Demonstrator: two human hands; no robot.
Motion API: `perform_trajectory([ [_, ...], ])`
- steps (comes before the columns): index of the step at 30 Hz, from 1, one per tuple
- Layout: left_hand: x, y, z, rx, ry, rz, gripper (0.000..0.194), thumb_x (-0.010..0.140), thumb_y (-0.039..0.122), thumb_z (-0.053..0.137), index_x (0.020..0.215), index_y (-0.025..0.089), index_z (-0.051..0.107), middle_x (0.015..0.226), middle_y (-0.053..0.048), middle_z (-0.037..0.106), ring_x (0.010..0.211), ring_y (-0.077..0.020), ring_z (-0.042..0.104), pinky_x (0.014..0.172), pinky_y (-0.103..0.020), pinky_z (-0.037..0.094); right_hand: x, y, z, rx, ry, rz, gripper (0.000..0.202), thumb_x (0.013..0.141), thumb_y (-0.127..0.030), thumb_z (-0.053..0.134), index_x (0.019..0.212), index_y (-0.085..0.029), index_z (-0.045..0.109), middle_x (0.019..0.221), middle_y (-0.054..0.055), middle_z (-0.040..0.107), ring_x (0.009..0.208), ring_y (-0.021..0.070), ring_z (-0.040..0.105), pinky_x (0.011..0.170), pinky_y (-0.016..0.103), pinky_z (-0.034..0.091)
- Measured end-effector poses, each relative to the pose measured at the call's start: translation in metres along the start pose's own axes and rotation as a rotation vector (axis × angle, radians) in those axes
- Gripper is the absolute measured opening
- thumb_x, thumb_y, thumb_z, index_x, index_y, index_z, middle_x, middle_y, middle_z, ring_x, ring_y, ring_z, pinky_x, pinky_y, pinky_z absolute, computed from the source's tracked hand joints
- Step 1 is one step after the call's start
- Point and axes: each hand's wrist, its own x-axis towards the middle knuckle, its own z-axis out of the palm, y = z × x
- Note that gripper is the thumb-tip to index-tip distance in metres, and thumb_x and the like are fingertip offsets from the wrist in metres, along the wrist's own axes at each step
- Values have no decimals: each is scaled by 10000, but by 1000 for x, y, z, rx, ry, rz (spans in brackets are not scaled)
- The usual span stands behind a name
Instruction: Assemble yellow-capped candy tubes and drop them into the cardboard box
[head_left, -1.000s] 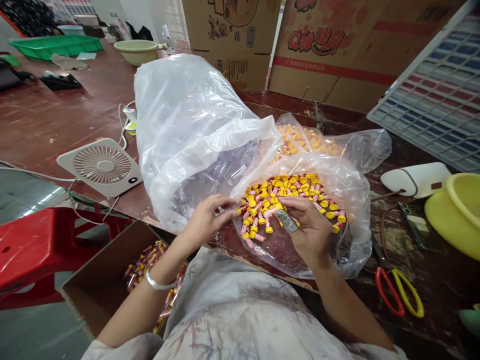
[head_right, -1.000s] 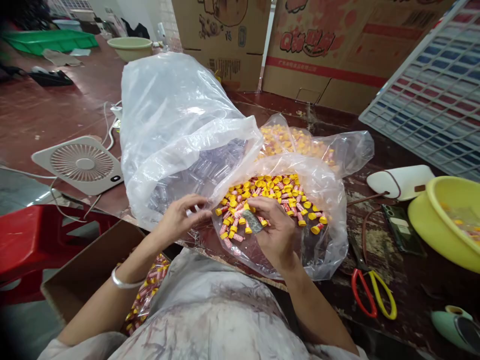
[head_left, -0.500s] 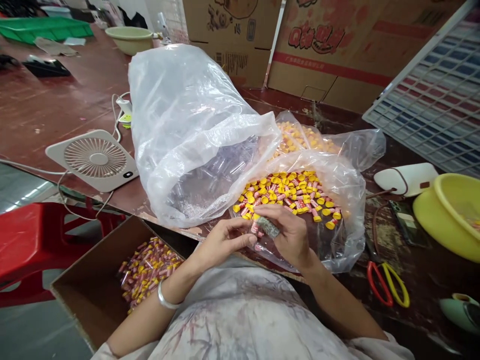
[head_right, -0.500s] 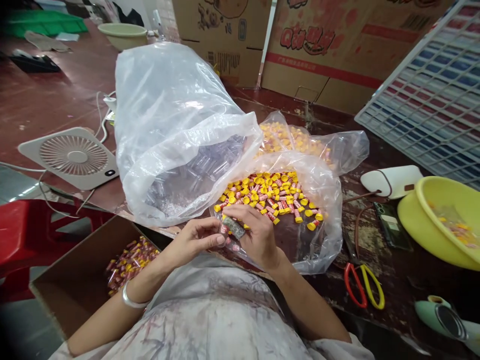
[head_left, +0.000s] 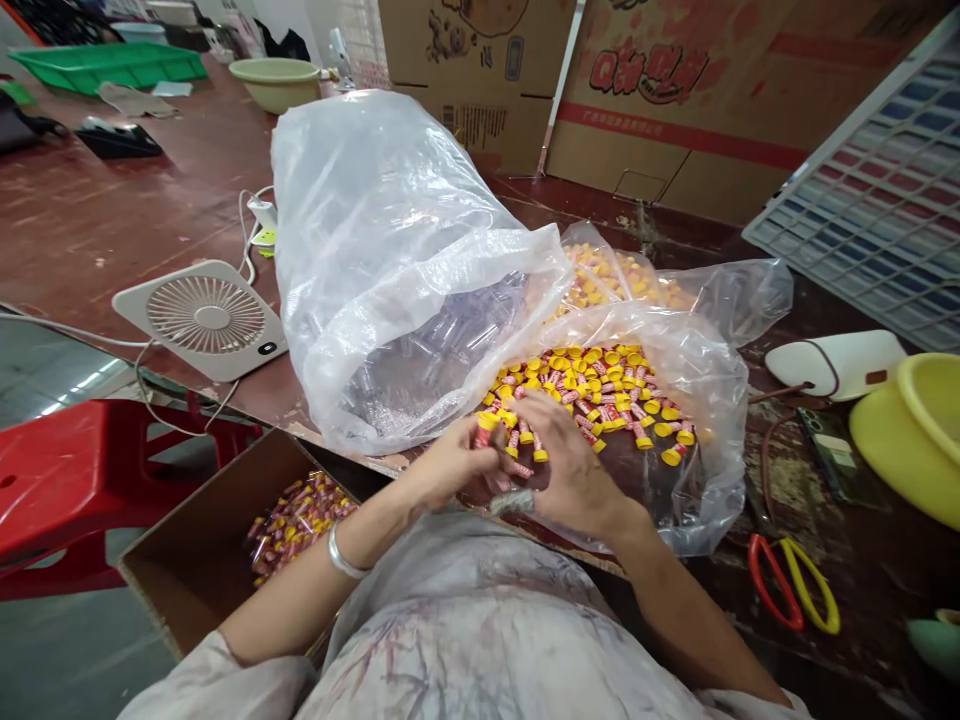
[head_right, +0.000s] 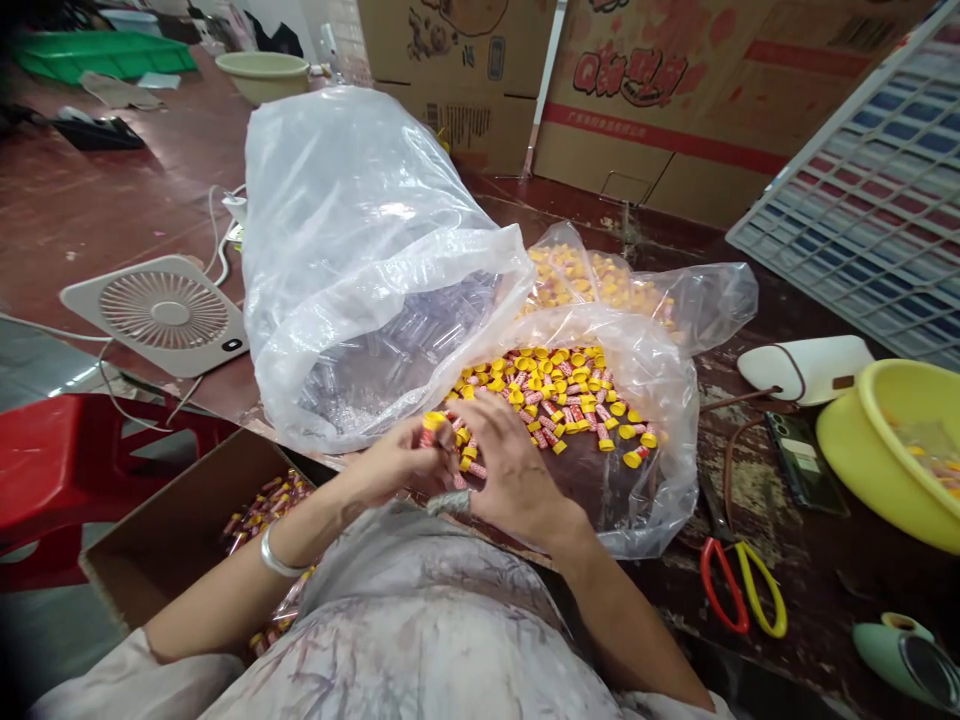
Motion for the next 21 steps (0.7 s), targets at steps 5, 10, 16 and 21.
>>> perform_trajectory([
  [5,34,20,-80,1139,522,244,224,874,157,517,1007,173,696,962,-100,598,876,-229,577,708,-314,433,-13,35,-26,-190,27,334,324,926,-147,556,1228,-245,621,1217,97,678,1168,271,639,1019,434,510],
  [10,57,6,-135,1490,197,191,409,906,106,422,1117,210,757,1064,-130,602,846,-218,599,732,-323,448,-30,34,4,-306,-372,466,303,791,-24,571,1021,-209,642,1028,76,707,921,238,686,807,342,529],
  [16,22,6,-120,1171,292,340,341,938,287,513,1198,160,693,1233,-147,646,1077,-264,626,963,-380,489,-34,34,9,-226,-155,436,372,737,-6,564,1025,-222,657,1056,76,713,1016,242,682,881,360,552],
  [21,-23,20,-62,736,93,256,374,907,467,652,1147,188,722,1113,-76,750,1014,-245,669,932,-324,508,-19,20,-16,328,216,331,340,857,-98,600,1151,-255,669,1110,51,734,1086,205,709,904,346,610],
])
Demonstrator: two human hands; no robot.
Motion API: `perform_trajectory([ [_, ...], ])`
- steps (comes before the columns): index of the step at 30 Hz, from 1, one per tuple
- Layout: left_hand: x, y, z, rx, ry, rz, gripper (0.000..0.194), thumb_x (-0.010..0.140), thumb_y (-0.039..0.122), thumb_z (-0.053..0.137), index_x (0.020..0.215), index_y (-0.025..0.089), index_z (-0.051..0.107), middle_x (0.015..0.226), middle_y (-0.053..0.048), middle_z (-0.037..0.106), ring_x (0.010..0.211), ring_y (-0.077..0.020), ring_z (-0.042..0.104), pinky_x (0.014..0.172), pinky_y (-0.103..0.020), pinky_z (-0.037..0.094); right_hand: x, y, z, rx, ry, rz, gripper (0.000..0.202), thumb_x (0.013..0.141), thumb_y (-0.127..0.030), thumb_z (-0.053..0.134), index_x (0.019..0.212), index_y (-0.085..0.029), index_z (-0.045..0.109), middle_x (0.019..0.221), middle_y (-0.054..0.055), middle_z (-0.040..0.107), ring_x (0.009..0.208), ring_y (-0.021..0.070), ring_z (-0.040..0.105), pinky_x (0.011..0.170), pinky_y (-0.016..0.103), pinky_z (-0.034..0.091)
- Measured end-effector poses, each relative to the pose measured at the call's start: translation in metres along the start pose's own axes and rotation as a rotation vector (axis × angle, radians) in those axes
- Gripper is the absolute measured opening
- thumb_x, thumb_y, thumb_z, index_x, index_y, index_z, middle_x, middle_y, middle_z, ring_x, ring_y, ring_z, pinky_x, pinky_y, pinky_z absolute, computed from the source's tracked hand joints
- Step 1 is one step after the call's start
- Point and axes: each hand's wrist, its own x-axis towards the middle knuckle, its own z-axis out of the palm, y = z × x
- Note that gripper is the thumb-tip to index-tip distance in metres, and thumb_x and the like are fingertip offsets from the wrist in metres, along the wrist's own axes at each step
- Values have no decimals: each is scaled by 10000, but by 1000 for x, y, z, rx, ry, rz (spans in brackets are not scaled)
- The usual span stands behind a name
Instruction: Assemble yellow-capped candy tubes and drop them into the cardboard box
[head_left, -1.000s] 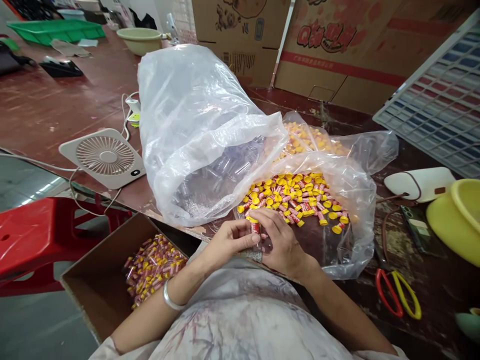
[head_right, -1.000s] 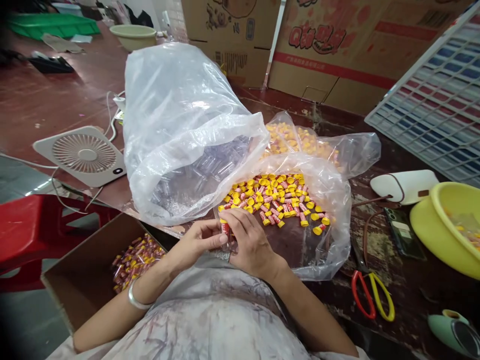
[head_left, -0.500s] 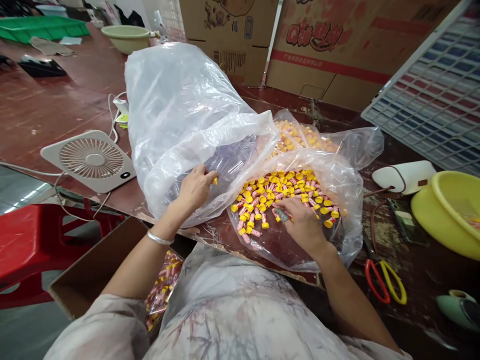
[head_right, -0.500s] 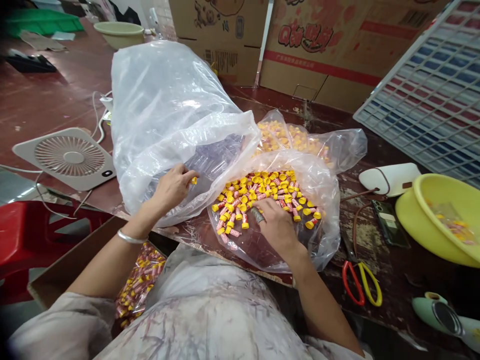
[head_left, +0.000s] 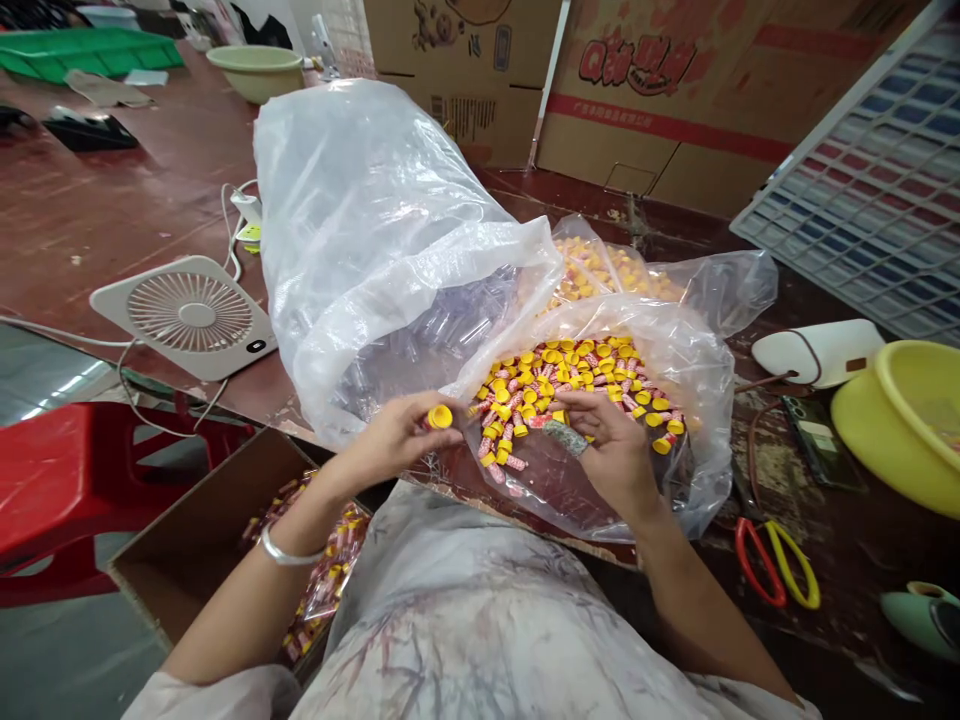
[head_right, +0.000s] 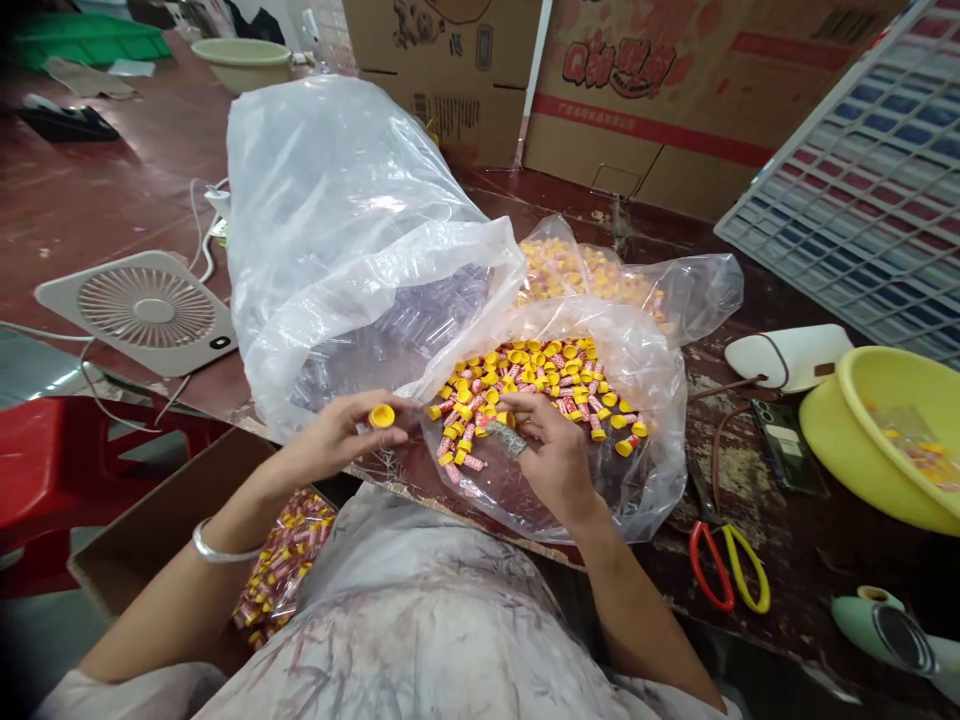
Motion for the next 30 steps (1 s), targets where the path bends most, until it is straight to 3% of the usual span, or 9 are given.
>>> perform_trajectory([
  [3,-10,23,24,-230,-112,22,328,898,444,691,1094,188,750,1038,-67,756,951,-224,680,891,-304,522,3,-21,8,174,17,-44,271,869,-183,701,1132,-246,677,1076,40,763,1025,191,744,893,319,631],
  [6,-12,30,44,-492,-181,-23,302,900,424,700,1060,172,745,997,-74,754,940,-220,691,877,-306,539,3,-35,18,101,-47,-124,235,888,-238,730,1122,-250,703,1066,42,776,991,190,754,883,317,637],
  [11,-13,27,65,-867,-106,-148,314,835,441,778,934,155,698,911,-48,729,857,-200,696,854,-323,565,0,-37,27,-133,-240,-368,519,915,-250,677,1418,-245,546,1354,104,677,1279,262,635,1109,457,530],
  [14,-10,27,77,-1078,-95,-217,354,799,454,812,948,165,675,874,-29,724,816,-194,714,869,-357,581,-5,-34,37,-267,-190,-430,666,876,-183,636,1508,-205,426,1403,141,624,1357,285,562,1162,512,470],
  [18,1,30,82,-1111,-148,-246,387,726,429,865,881,133,668,796,-35,718,742,-175,707,800,-325,588,-7,-32,46,-335,-97,-448,632,843,-137,602,1456,-212,467,1283,125,677,1277,277,614,1171,534,440],
  [22,30,27,56,-856,-196,-242,299,694,350,839,775,144,637,698,-8,668,657,-170,675,681,-312,572,3,-25,21,-369,-199,-341,754,854,-236,661,1545,-216,358,1516,142,524,1475,313,423,1205,547,389],
  [24,57,19,34,-536,-60,-161,161,766,286,747,815,153,670,733,-17,678,674,-168,661,675,-302,546,8,-13,-3,-433,-119,-222,751,872,-306,685,1545,-206,367,1546,146,496,1466,316,435,1176,522,428],
  [27,106,0,10,54,265,-99,152,779,134,638,901,151,726,889,-78,720,812,-214,670,763,-322,518,5,13,-35,-632,25,17,416,903,-245,633,1317,-214,609,1293,114,699,1197,309,664,1030,492,530],
  [30,148,-21,4,365,385,-135,213,741,89,617,906,137,743,996,-139,725,916,-270,675,829,-338,495,-8,35,-49,-767,-91,226,308,835,-92,605,1104,-219,686,1065,62,769,951,265,734,855,404,570],
])
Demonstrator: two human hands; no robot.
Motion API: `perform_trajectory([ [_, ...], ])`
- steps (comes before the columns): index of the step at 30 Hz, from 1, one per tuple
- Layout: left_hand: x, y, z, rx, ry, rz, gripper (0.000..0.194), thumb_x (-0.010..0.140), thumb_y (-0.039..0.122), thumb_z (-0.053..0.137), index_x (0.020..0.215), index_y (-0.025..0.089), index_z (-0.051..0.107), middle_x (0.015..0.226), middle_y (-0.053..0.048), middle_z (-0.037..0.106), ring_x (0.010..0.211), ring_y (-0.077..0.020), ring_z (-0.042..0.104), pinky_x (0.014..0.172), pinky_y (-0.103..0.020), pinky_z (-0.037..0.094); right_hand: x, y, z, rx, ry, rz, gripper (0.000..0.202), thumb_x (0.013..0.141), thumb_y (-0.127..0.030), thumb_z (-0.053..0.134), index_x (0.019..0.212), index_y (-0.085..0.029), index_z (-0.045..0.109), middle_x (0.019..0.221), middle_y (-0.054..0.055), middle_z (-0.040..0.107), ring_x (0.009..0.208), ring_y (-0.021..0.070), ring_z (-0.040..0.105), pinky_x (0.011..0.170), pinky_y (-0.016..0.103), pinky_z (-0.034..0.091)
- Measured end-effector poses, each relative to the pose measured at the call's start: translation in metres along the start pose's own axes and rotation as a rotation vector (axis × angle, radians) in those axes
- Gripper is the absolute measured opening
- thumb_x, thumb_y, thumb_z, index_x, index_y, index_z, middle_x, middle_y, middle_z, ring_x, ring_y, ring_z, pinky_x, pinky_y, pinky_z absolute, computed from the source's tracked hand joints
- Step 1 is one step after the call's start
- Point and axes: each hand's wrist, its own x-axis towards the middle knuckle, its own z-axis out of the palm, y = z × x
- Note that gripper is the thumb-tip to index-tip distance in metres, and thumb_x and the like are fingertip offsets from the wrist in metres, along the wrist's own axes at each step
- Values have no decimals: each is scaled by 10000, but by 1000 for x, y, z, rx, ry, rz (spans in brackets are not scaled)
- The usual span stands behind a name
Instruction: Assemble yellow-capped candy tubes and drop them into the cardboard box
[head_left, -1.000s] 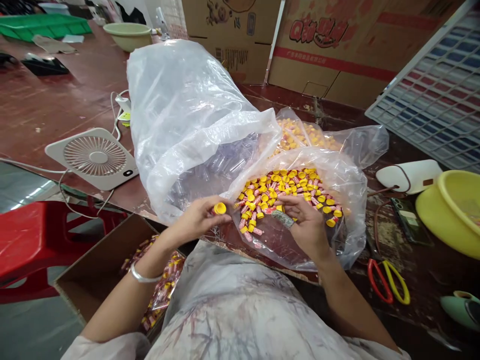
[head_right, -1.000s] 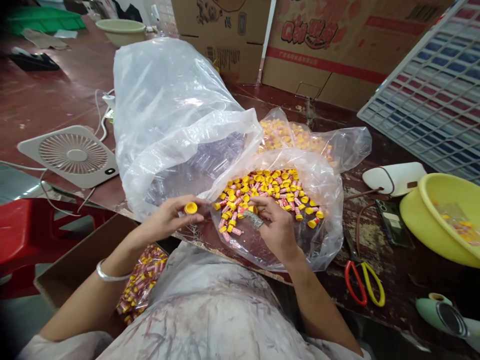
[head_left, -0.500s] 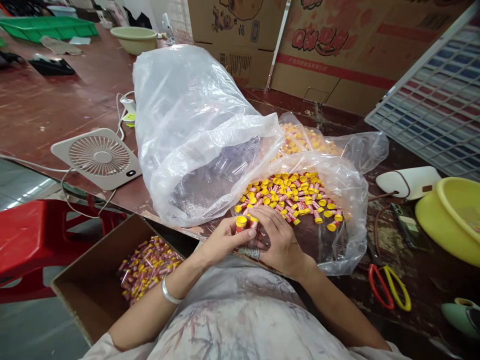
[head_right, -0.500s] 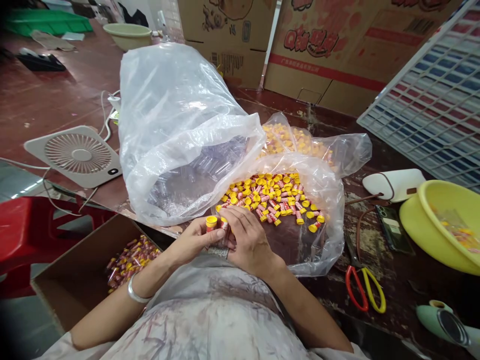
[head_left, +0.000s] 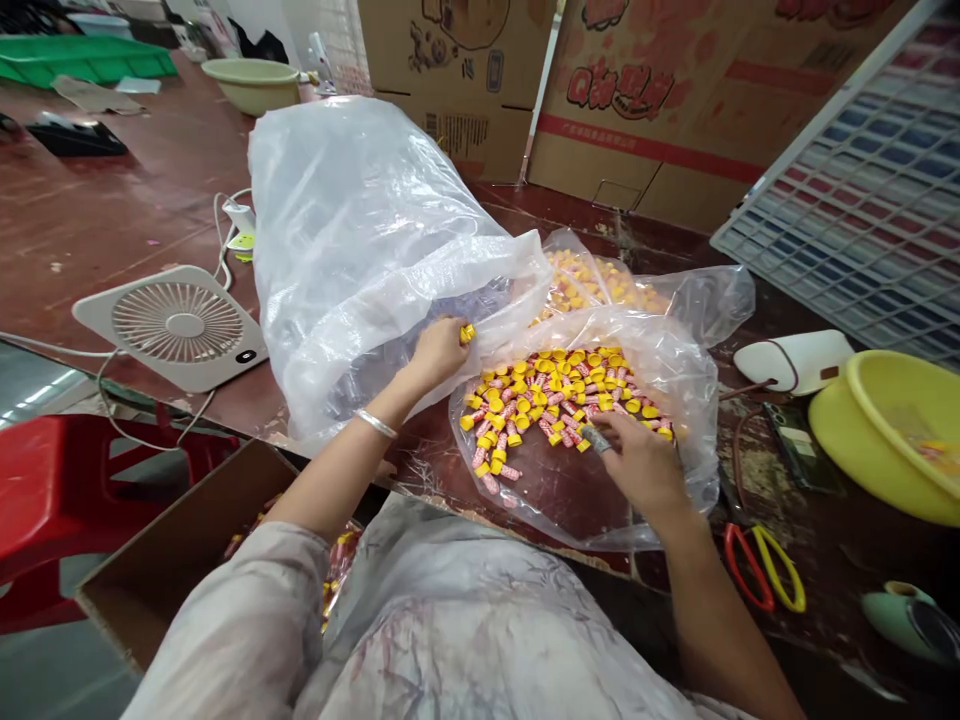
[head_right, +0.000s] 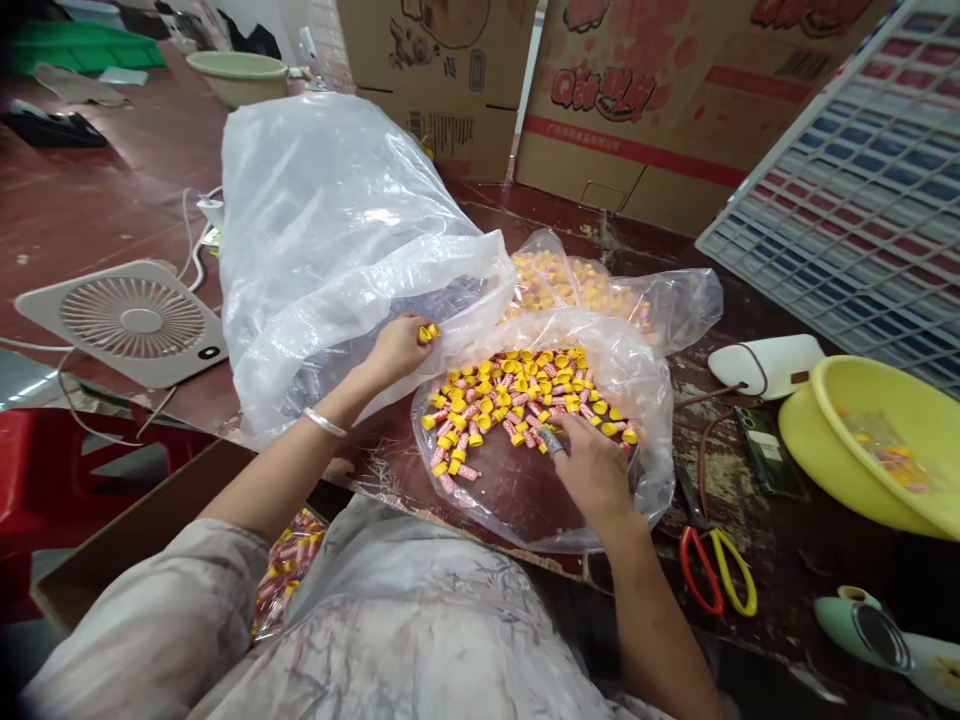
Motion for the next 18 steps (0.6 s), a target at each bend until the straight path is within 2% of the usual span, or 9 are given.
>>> perform_trajectory([
  [3,17,-10,11,-51,75,-50,219,824,189,584,969,113,729,956,-137,729,844,-241,664,776,-311,488,-10,5,11,-72,-115,29,349,798,-47,591,1093,-214,674,1039,53,763,914,235,724,801,342,549],
  [6,19,-21,11,-167,224,-143,283,873,286,540,989,94,713,866,-94,725,735,-183,617,709,-272,466,-14,-1,21,-153,-130,11,368,810,-71,599,1143,-213,667,1102,69,742,976,245,700,812,332,529],
  [7,18,-24,10,-171,203,-152,281,862,298,548,959,95,717,831,-84,719,707,-173,601,693,-266,456,-13,-3,23,-176,-130,-1,389,809,-68,598,1164,-212,665,1132,77,731,1009,252,689,822,333,525],
  [9,14,-26,10,-113,53,-115,245,819,295,589,888,107,729,770,-75,711,676,-175,587,674,-270,440,-12,-4,28,-204,-131,-18,462,799,-38,585,1222,-212,651,1170,91,712,1049,256,674,837,332,519],
  [11,10,-25,13,-48,-80,-62,202,765,277,641,842,119,741,749,-83,718,675,-195,596,672,-285,432,-10,-2,32,-216,-138,-10,548,775,10,563,1276,-205,631,1169,102,707,1021,249,682,833,331,521],
  [12,8,-23,16,-27,-99,-49,189,743,268,661,828,122,746,750,-93,724,682,-208,604,676,-295,433,-10,-1,33,-216,-143,-2,577,764,28,553,1290,-198,624,1158,106,708,993,244,689,829,332,526],
  [15,1,-18,16,-8,-66,-58,189,732,268,680,824,120,754,780,-124,741,715,-240,628,697,-320,447,-12,6,35,-151,-115,0,511,769,19,552,1227,-184,656,1113,113,715,969,259,698,850,372,549],
  [18,-18,-13,1,-121,-8,-33,260,783,304,669,945,122,760,916,-117,765,808,-235,659,751,-307,475,-13,7,29,153,33,-19,349,828,-69,585,1139,-198,675,1103,101,725,996,259,702,883,417,583],
])
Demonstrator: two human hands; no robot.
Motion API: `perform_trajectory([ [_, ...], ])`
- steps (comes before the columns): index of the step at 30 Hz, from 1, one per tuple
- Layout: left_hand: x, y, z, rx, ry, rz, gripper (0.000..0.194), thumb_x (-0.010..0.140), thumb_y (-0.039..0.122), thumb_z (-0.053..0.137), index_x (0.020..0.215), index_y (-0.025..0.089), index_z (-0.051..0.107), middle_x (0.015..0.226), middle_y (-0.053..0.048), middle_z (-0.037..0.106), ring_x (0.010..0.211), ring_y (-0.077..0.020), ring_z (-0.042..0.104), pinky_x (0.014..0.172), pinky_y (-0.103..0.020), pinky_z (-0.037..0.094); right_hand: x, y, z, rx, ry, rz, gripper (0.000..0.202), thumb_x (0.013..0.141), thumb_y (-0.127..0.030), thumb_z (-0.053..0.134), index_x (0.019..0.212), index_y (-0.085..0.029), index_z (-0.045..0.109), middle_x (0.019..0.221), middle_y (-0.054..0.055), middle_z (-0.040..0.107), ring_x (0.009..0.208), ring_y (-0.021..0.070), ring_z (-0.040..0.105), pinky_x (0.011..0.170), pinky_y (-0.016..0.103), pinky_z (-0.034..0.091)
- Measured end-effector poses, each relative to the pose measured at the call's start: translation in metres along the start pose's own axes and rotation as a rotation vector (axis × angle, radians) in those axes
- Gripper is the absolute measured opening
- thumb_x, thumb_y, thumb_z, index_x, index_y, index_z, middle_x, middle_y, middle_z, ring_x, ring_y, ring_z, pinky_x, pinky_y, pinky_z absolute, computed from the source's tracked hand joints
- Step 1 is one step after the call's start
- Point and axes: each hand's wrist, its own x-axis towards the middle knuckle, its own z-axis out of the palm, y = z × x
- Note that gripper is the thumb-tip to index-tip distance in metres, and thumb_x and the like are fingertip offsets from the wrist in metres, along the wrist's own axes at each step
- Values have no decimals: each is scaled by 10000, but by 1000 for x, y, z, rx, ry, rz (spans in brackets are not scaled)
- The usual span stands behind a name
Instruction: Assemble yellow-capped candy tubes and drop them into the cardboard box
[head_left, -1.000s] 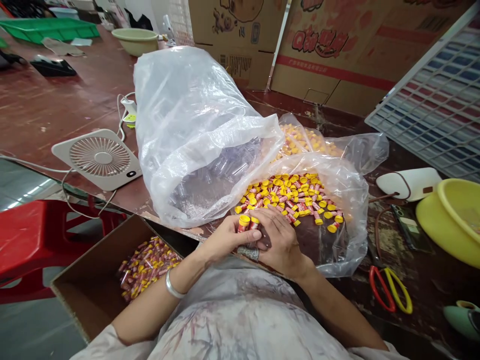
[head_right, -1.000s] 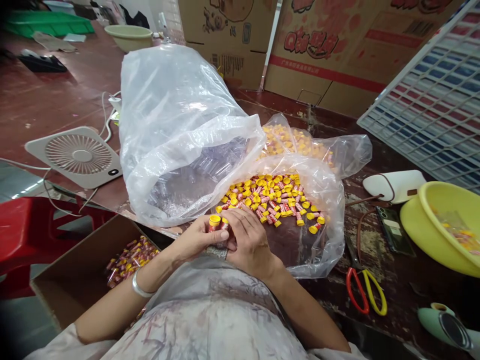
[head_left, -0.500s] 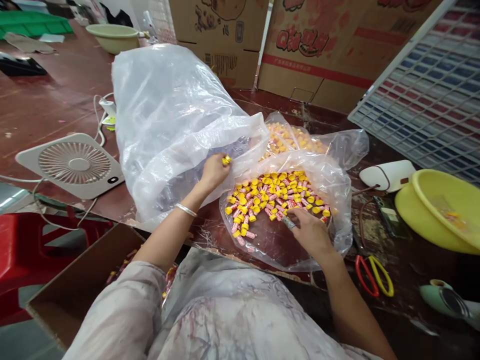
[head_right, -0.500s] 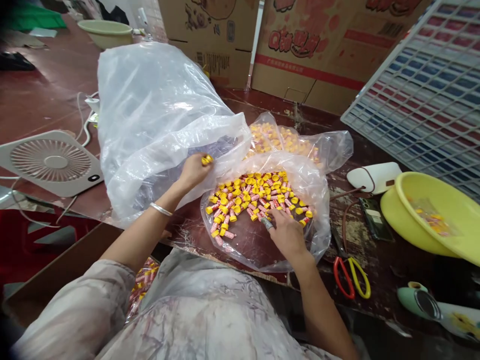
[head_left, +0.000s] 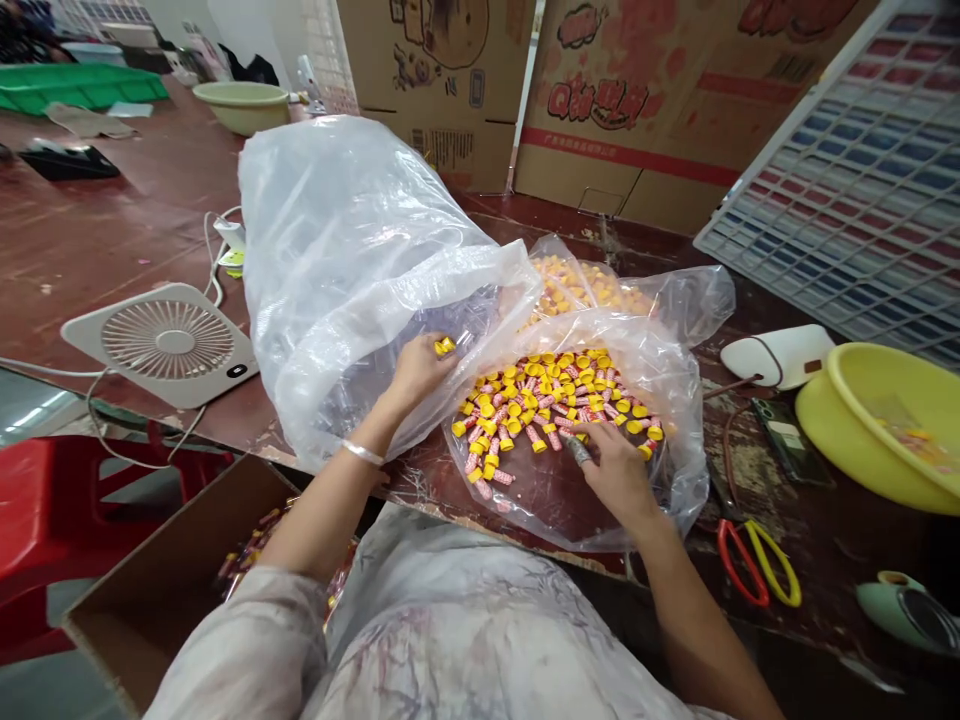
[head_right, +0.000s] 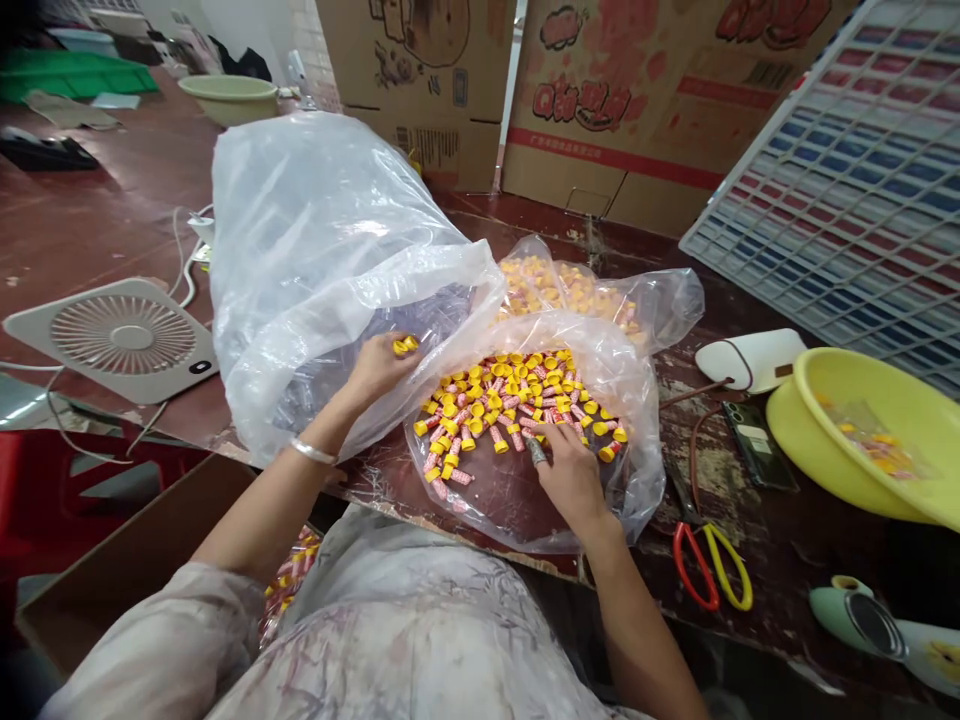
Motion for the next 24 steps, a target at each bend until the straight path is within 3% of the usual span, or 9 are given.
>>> perform_trajectory([
  [4,-50,17,-27,-369,-107,78,370,787,392,755,1064,147,752,969,-72,762,841,-203,664,749,-275,496,6,-25,-17,565,199,-5,268,861,-253,717,1122,-215,670,1078,65,745,961,210,736,875,373,627],
  [8,-99,40,-32,-585,-303,17,312,740,362,827,981,168,780,903,-38,748,805,-173,648,715,-249,492,18,-66,-34,754,208,-200,308,848,-235,774,1146,-249,703,1136,50,735,1064,204,721,932,339,614],
  [11,-121,49,-21,-994,-364,-224,348,664,365,884,921,159,773,847,-25,738,750,-153,651,673,-234,514,20,-88,-41,729,219,-341,347,820,-164,798,1140,-258,702,1092,44,736,1039,203,718,908,338,617],
  [15,-133,52,-5,-1492,-277,-559,377,620,340,912,905,151,754,869,-35,753,754,-146,678,687,-235,569,11,-105,-41,577,176,-629,297,841,-71,737,1079,-238,678,1016,41,740,995,181,720,899,315,612],
  [17,-137,55,1,-1585,-280,-612,335,652,309,899,904,147,750,856,-37,755,751,-146,687,720,-245,588,6,-110,-36,477,160,-741,280,886,-34,636,1080,-234,663,992,38,737,962,162,724,880,292,614],
  [19,-141,60,7,-1620,-315,-622,323,681,313,886,927,147,756,833,-38,758,728,-154,691,721,-264,594,4,-112,-30,380,179,-761,306,905,-24,562,1093,-247,654,989,38,727,960,163,721,881,303,614],
  [22,-151,68,11,-1615,-378,-605,391,672,318,895,996,141,768,904,-73,783,786,-209,721,769,-324,592,8,-111,-24,290,194,-644,376,887,-89,609,1216,-271,620,1098,65,710,1087,213,692,968,382,592],
  [24,-157,71,12,-1598,-414,-586,406,671,308,899,1014,131,772,984,-106,790,877,-251,739,845,-361,578,14,-108,-24,283,100,-572,545,862,-142,659,1379,-266,537,1281,100,667,1261,258,617,1091,456,522],
])
